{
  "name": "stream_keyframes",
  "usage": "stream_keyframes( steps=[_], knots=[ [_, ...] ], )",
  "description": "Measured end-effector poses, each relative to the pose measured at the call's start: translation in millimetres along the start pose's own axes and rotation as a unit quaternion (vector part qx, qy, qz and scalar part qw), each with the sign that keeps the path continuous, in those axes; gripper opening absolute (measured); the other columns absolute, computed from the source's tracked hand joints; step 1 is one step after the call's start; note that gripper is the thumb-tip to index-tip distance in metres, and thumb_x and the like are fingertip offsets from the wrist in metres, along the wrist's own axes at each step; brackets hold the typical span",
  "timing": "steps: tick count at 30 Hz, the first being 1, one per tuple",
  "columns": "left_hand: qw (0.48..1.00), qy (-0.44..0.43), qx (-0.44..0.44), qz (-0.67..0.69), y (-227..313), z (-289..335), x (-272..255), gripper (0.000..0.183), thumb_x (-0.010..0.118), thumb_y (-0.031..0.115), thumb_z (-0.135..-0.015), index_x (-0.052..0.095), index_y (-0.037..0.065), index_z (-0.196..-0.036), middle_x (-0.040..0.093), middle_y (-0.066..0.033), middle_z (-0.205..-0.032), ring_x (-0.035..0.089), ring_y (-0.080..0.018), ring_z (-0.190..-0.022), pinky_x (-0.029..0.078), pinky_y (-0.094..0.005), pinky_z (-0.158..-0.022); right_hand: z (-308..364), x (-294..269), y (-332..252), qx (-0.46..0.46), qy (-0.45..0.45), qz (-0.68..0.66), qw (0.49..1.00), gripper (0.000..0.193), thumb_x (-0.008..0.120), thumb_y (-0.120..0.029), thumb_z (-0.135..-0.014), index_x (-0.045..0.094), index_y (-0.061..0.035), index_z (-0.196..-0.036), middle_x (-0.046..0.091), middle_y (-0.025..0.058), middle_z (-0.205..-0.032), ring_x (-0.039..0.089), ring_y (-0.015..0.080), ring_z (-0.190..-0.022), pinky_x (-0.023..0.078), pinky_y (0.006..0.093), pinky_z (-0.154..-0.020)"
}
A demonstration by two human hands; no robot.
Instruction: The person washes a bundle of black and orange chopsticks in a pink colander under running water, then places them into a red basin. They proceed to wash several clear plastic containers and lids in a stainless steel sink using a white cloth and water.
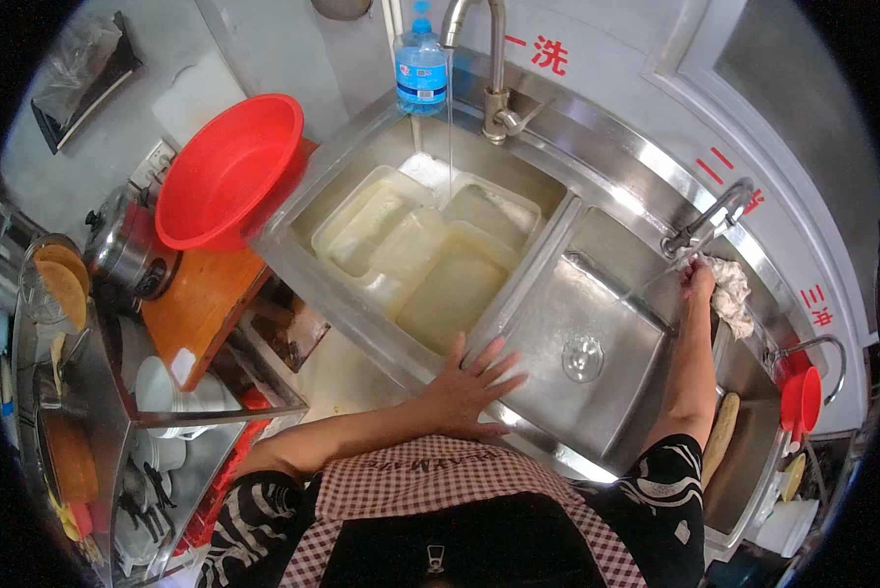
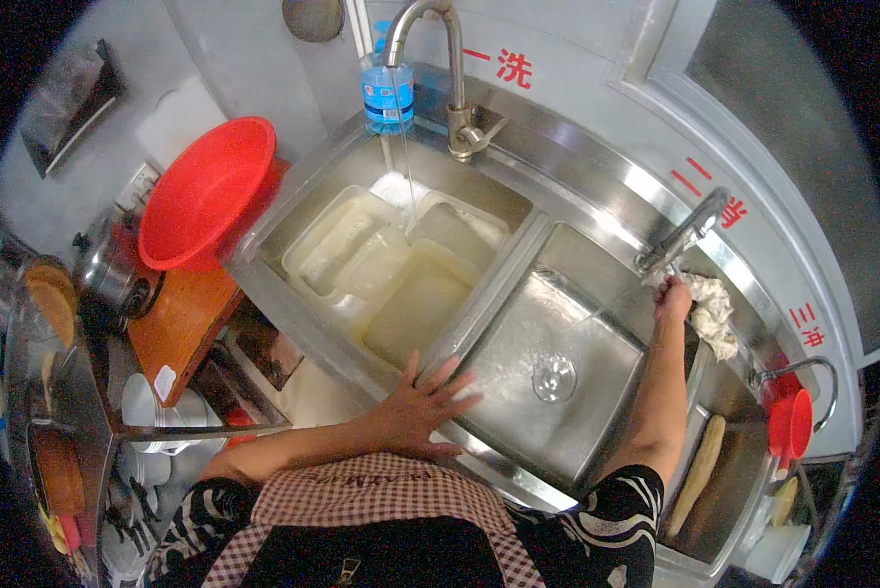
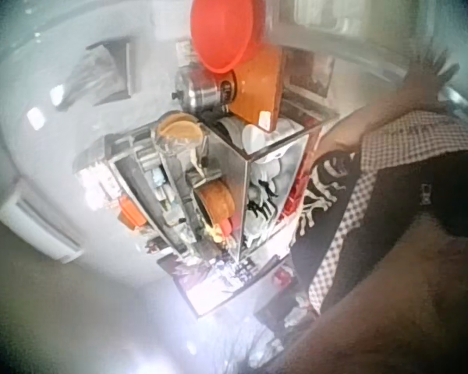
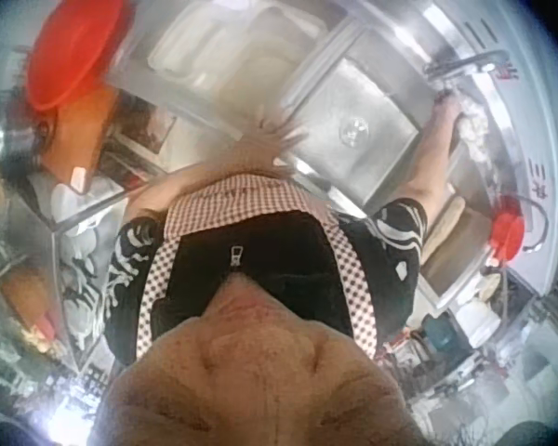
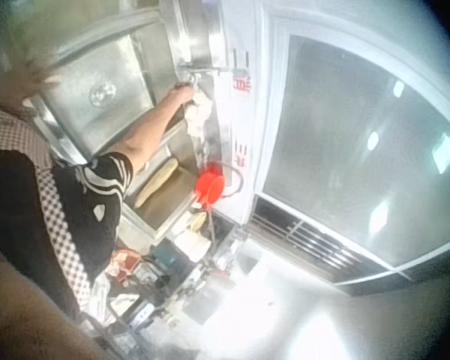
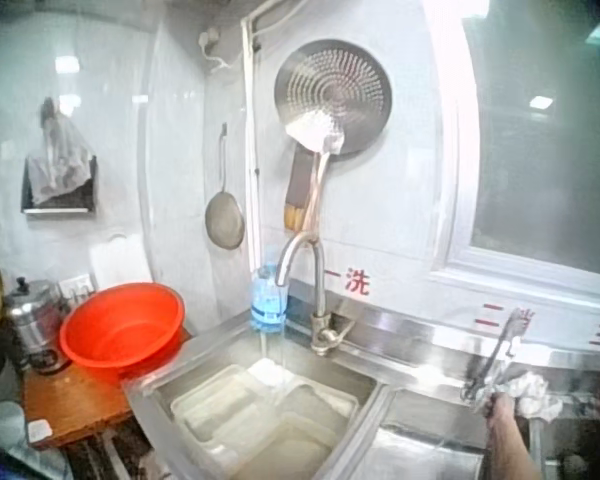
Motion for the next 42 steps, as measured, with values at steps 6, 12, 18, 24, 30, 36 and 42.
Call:
stream_keyframes(
  steps=[6,12,18,24,30,36,42],
  knots=[
    [0.955,0.062,-0.2,-0.21,-179.0,-21.7,-59.4,0.076,0.06,0.048,-0.077,0.032,0.015,-0.139,0.017,-0.0173,-0.149,0.011,-0.0388,-0.137,0.007,-0.065,-0.104,-37.0,-23.4,-60.2,-0.298,-0.007,0.513,0.805,0.039,0.05,-0.026,-0.087,0.053,0.0038,-0.112,0.061,0.0196,-0.08,0.059,0.0316,-0.069,0.046,0.042,-0.067],
    [0.946,-0.022,-0.323,0.029,-396.5,6.8,-58.7,0.097,0.06,0.058,-0.074,0.01,0.018,-0.146,0.002,-0.0198,-0.151,0.001,-0.0375,-0.139,0.006,-0.0632,-0.105,89.2,-43.9,-15.4,-0.161,-0.132,0.751,0.626,0.025,0.055,-0.022,-0.085,0.063,-0.0009,-0.096,0.06,0.007,-0.073,0.056,0.018,-0.068,0.046,0.0319,-0.061],
    [0.971,-0.228,-0.074,0.017,-283.5,-51.9,-20.3,0.098,0.068,0.053,-0.07,0.013,0.026,-0.146,-0.011,-0.0134,-0.151,-0.001,-0.0388,-0.138,0.009,-0.0673,-0.103,263.6,50.8,18.1,-0.1,-0.065,0.716,0.688,0.024,0.056,-0.016,-0.082,0.065,-0.0011,-0.099,0.066,0.0174,-0.095,0.064,0.0284,-0.087,0.049,0.0359,-0.077],
    [0.959,-0.232,-0.08,-0.141,-344.5,-81.6,17.2,0.065,0.058,0.04,-0.081,0.035,0.024,-0.139,-0.009,-0.0022,-0.152,0.0,-0.0375,-0.139,0.006,-0.0676,-0.104,356.2,275.1,51.2,-0.207,-0.188,0.634,0.721,0.019,0.057,-0.022,-0.083,0.065,-0.013,-0.097,0.064,0.0168,-0.088,0.061,0.0349,-0.081,0.048,0.0421,-0.074],
    [0.925,-0.24,-0.203,-0.215,-382.2,-85.8,18.4,0.057,0.044,0.041,-0.088,0.035,0.018,-0.139,0.002,-0.0088,-0.153,-0.001,-0.0303,-0.14,0.01,-0.0568,-0.108,335.4,154.6,20.3,-0.08,-0.149,0.742,0.649,0.022,0.059,-0.025,-0.083,0.066,-0.0079,-0.095,0.066,0.015,-0.087,0.062,0.0317,-0.082,0.048,0.0369,-0.075],
    [0.944,-0.113,-0.283,-0.123,-441.0,-97.7,72.6,0.049,0.044,0.026,-0.092,0.037,0.008,-0.137,0.025,-0.013,-0.147,0.024,-0.0243,-0.135,0.026,-0.0414,-0.106,231.8,-31.5,-80.4,-0.124,0.174,0.736,0.643,0.021,0.057,-0.021,-0.078,0.065,-0.0102,-0.095,0.064,0.0138,-0.096,0.06,0.0321,-0.09,0.048,0.0392,-0.077],
    [0.926,-0.11,-0.361,-0.026,-442.0,-53.9,24.8,0.048,0.044,0.033,-0.092,0.046,0.001,-0.127,0.045,-0.0162,-0.133,0.044,-0.0302,-0.12,0.034,-0.0362,-0.1,135.4,-34.9,-132.0,-0.307,0.28,0.691,0.592,0.043,0.056,-0.013,-0.077,0.051,-0.0148,-0.12,0.051,0.0133,-0.123,0.05,0.0325,-0.112,0.042,0.0417,-0.093]
  ],
)
Point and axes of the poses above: each hand's wrist, its own z-axis away from the middle knuckle, its own x-axis out of the palm, y = z × x, the point moved 7 cm from there along -z, towards the middle knuckle
